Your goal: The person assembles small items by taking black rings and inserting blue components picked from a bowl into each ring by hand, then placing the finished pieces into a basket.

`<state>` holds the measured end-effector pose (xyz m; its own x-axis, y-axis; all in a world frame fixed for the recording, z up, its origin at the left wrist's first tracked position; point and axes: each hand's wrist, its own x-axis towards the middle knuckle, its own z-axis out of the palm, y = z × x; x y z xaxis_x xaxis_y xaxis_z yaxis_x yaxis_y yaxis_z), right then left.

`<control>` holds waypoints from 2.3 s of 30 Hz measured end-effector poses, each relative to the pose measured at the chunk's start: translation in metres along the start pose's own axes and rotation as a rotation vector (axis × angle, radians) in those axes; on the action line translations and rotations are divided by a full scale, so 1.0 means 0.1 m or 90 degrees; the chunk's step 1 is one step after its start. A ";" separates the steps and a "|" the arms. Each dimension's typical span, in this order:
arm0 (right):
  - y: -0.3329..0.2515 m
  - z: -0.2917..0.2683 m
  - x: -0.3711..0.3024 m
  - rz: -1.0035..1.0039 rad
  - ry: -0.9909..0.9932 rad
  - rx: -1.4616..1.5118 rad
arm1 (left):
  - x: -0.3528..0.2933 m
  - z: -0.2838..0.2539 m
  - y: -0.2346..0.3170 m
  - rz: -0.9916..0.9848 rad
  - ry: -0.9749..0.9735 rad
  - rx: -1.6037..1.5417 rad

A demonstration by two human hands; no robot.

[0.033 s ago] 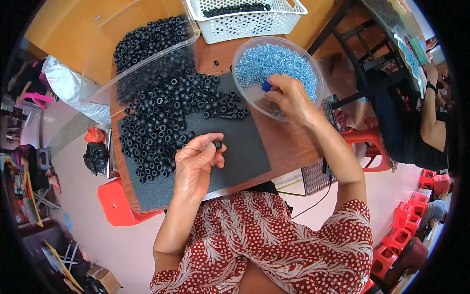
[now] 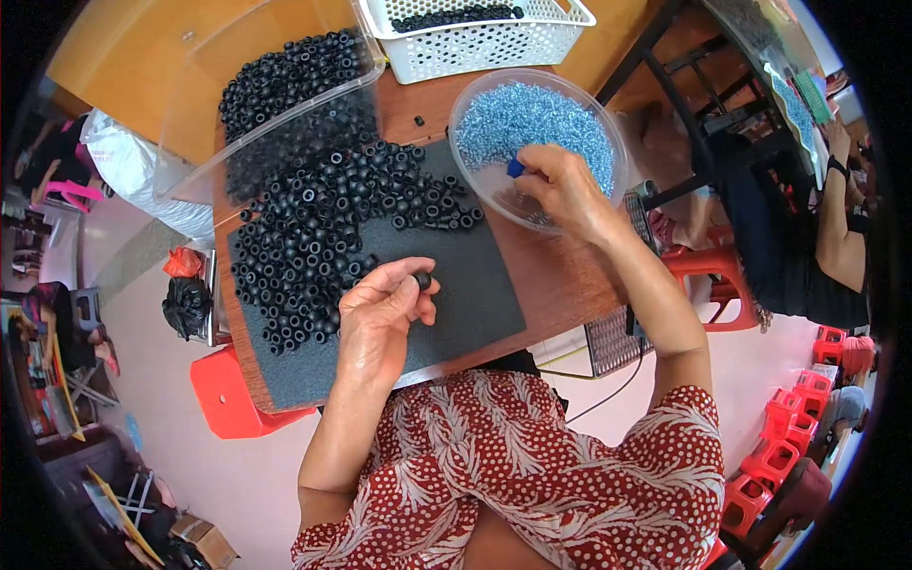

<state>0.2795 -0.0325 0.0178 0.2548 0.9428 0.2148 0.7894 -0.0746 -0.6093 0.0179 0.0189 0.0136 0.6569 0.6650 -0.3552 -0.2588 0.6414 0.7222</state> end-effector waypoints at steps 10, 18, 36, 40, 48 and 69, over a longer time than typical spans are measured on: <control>0.06 0.10 -0.07 0.052 0.009 0.043 | 0.02 -0.03 -0.08 -0.015 -0.018 -0.020; -0.56 0.21 -0.36 -0.040 0.075 0.264 | 0.09 -0.09 -0.06 -0.031 -0.028 -0.089; -0.94 0.55 -0.36 -0.143 0.099 0.289 | -0.07 -0.05 -0.03 -0.004 -0.010 -0.024; -0.93 0.54 -0.43 -0.118 0.082 0.301 | -0.08 -0.09 -0.02 -0.011 -0.046 -0.060; -0.99 0.56 -0.41 -0.170 0.082 0.231 | -0.13 -0.05 -0.07 0.111 0.038 0.046; -0.99 0.54 -0.39 0.222 -0.228 0.751 | -0.15 -0.19 -0.23 0.126 -0.099 -0.052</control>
<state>0.1610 -0.0445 0.0290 0.0392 0.9796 -0.1970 -0.3060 -0.1759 -0.9356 0.0004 0.0014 -0.0094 0.6871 0.7180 -0.1111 -0.4455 0.5372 0.7162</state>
